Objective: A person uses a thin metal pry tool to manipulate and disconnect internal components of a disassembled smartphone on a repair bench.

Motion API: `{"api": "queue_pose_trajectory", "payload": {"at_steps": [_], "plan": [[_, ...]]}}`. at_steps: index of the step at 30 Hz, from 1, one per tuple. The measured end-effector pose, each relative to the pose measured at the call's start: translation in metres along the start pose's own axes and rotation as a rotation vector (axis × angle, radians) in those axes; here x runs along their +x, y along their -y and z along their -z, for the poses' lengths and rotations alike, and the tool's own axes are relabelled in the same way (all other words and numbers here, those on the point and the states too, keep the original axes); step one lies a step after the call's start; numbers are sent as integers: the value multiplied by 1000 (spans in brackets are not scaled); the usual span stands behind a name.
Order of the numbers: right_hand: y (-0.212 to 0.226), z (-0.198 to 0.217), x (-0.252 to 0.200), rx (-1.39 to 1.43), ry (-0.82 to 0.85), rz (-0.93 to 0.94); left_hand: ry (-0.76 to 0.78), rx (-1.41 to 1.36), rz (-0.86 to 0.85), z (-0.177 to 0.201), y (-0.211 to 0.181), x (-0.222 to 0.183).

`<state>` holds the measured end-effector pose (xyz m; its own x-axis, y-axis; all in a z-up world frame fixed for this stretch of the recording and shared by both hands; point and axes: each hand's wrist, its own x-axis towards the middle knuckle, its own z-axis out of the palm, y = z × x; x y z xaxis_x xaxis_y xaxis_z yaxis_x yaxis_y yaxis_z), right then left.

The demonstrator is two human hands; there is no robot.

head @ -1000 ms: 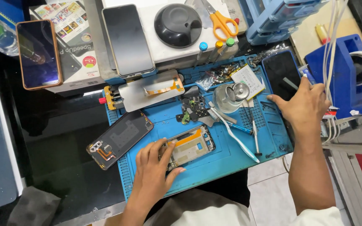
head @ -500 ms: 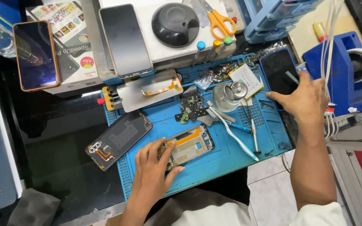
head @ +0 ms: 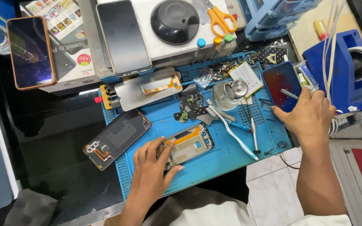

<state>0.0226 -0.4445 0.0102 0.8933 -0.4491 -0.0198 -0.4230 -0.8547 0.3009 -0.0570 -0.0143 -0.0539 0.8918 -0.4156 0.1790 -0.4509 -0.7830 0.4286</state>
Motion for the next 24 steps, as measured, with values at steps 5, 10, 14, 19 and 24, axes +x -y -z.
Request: {"api": "queue_pose_trajectory", "payload": {"at_steps": [5, 10, 14, 19, 24], "plan": [[-5, -5, -20, -118, -137, 83, 30, 1, 16, 0, 1, 1], [-15, -13, -41, -84, -147, 142, 12, 1, 3, 1, 0, 3], [-19, 31, -70, 449, 35, 45, 12, 18, 15, 2, -1, 2], [-81, -48, -110, 506, -405, 181, 32, 18, 21, 3, -2, 4], [-76, -71, -125, 502, -342, 171, 26, 36, 18, 4, -5, 4]]}}
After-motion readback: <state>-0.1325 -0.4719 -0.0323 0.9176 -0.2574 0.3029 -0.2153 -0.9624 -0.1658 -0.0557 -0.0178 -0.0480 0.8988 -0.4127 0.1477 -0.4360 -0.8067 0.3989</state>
